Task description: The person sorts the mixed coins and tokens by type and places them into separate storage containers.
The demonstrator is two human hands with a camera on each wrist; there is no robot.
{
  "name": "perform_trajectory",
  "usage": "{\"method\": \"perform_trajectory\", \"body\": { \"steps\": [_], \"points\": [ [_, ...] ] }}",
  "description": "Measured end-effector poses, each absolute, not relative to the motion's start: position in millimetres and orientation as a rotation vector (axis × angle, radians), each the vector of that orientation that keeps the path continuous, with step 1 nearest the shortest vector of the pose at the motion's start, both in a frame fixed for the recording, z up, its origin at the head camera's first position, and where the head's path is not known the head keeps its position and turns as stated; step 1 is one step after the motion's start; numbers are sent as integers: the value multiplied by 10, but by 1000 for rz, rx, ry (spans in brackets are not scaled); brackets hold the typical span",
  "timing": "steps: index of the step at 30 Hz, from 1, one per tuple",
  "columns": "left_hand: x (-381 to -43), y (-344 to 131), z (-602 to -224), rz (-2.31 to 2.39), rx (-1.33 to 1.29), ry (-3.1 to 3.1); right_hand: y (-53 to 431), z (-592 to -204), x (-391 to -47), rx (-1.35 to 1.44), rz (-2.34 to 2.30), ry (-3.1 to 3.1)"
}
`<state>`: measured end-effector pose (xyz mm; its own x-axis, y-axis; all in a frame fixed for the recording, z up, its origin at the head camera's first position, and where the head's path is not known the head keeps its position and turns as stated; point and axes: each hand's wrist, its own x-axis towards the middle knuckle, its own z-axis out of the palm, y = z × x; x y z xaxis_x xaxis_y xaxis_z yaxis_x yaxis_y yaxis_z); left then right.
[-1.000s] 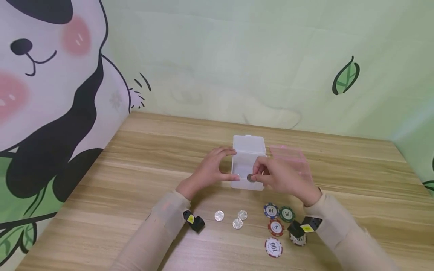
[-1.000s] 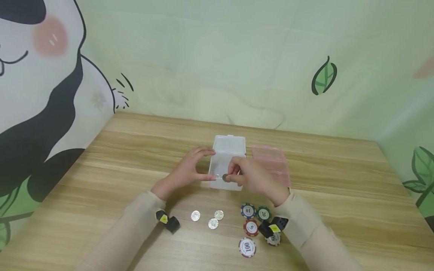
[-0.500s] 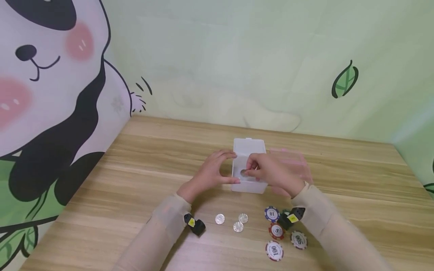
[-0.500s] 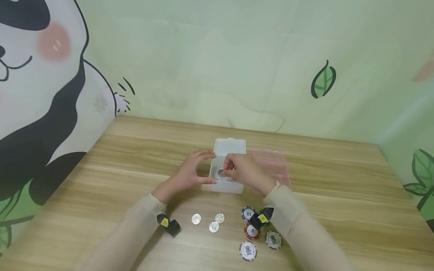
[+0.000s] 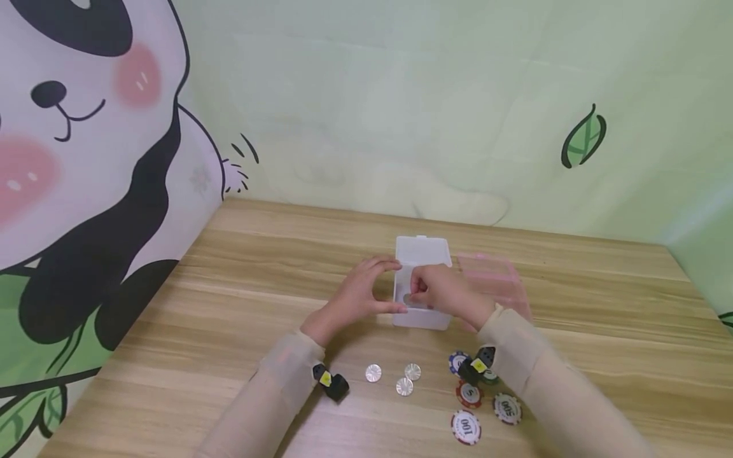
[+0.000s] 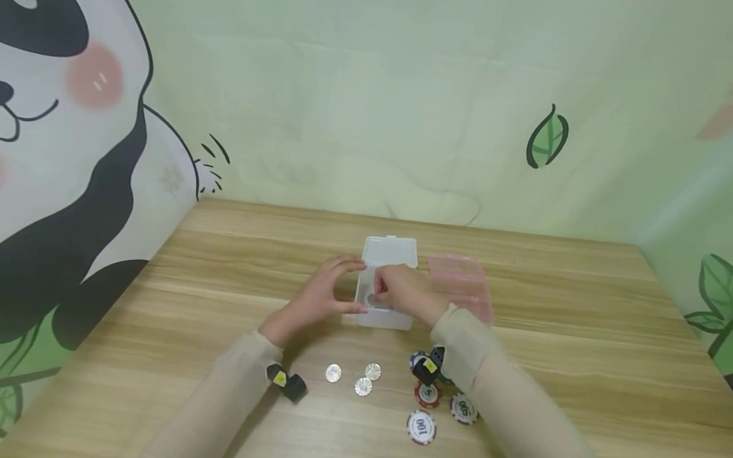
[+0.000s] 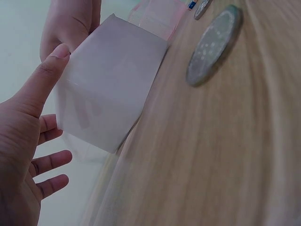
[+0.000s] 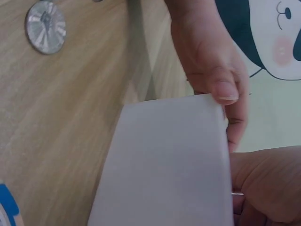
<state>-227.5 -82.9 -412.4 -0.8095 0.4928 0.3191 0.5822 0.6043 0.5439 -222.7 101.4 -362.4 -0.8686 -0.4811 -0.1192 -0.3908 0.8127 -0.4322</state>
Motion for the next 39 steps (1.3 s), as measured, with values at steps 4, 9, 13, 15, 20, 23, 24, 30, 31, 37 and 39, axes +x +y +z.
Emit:
{"method": "perform_trajectory", "body": {
  "steps": [4, 9, 13, 15, 20, 23, 24, 30, 31, 37, 39],
  "points": [
    [-2274, -830, -4127, -987, -915, -2678, 998, -3671, -2256, -654, -510, 2796],
    [-2273, -833, -4117, -978, -921, -2668, 979, -3714, -2284, -657, -391, 2821],
    [-2274, -827, -4114, -980, -928, -2661, 979, -3719, -2284, -688, -330, 2848],
    [-2276, -824, -4114, -981, -928, -2663, 978, -3714, -2282, -692, -310, 2858],
    [-2275, -822, -4117, -985, -926, -2671, 971, -3708, -2280, -684, -275, 2864],
    [-2277, -825, -4130, -995, -927, -2661, 964, -3713, -2286, -678, -259, 2867],
    [-2279, -827, -4135, -996, -928, -2658, 964, -3716, -2288, -678, -255, 2869],
    [-2282, -832, -4142, -992, -929, -2645, 954, -3705, -2285, -665, -233, 2888],
    [-2282, -832, -4142, -993, -929, -2643, 952, -3704, -2285, -663, -230, 2891],
    [-2281, -830, -4140, -992, -929, -2653, 958, -3720, -2288, -658, -223, 2899],
    [-2281, -828, -4140, -993, -930, -2655, 960, -3727, -2290, -654, -228, 2899]
  ]
}}
